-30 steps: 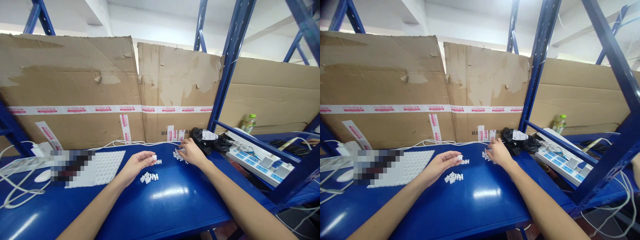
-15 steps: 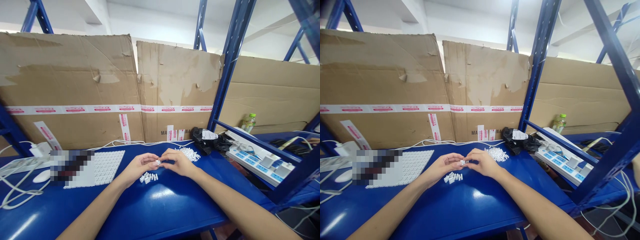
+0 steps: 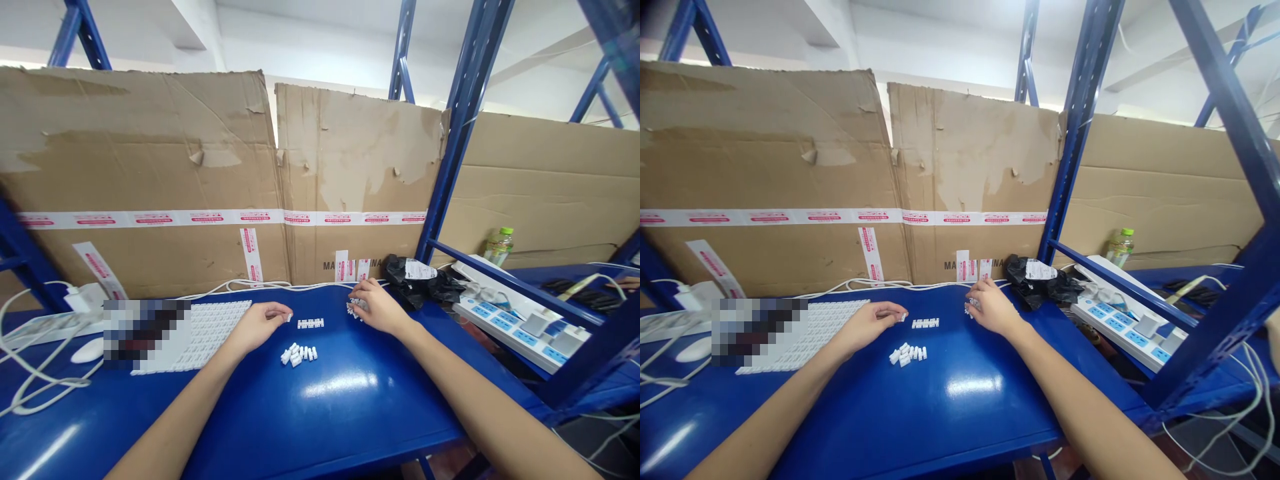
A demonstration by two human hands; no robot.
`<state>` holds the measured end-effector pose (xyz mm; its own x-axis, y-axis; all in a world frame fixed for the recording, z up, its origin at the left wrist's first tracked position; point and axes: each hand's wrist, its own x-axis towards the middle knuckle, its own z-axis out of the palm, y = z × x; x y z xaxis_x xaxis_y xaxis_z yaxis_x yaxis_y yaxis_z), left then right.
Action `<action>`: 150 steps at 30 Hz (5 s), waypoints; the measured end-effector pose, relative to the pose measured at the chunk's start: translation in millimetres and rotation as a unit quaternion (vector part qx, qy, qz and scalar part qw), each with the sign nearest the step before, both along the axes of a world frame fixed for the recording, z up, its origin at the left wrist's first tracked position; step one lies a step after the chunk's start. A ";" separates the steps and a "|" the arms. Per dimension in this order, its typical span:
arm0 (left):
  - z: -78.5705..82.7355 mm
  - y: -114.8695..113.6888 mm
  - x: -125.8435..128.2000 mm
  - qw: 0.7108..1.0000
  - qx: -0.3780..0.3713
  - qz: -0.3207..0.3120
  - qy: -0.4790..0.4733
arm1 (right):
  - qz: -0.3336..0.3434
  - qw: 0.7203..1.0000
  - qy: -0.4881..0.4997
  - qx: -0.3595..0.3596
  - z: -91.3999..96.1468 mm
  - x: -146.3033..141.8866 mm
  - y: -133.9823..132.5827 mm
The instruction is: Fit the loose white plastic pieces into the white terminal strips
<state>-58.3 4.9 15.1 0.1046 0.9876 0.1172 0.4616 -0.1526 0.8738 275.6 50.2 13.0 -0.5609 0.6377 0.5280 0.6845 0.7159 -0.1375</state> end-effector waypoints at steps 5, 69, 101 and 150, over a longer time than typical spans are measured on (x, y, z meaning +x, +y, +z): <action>-6.4 2.2 1.2 0.997 0.030 -0.024 0.069 | 0.109 0.990 0.065 -0.061 -14.5 -35.3 -13.2; -1.3 -18.9 37.2 0.986 0.002 -0.124 -0.113 | 0.228 0.928 0.248 -0.162 -14.6 -58.2 -30.4; -1.9 -21.6 47.2 0.965 -0.050 -0.076 -0.246 | 0.232 0.930 0.251 -0.137 2.3 -45.1 -29.1; -1.9 -16.4 40.2 0.974 -0.031 -0.058 -0.217 | 0.202 0.957 0.201 -0.047 -10.5 -53.2 -21.3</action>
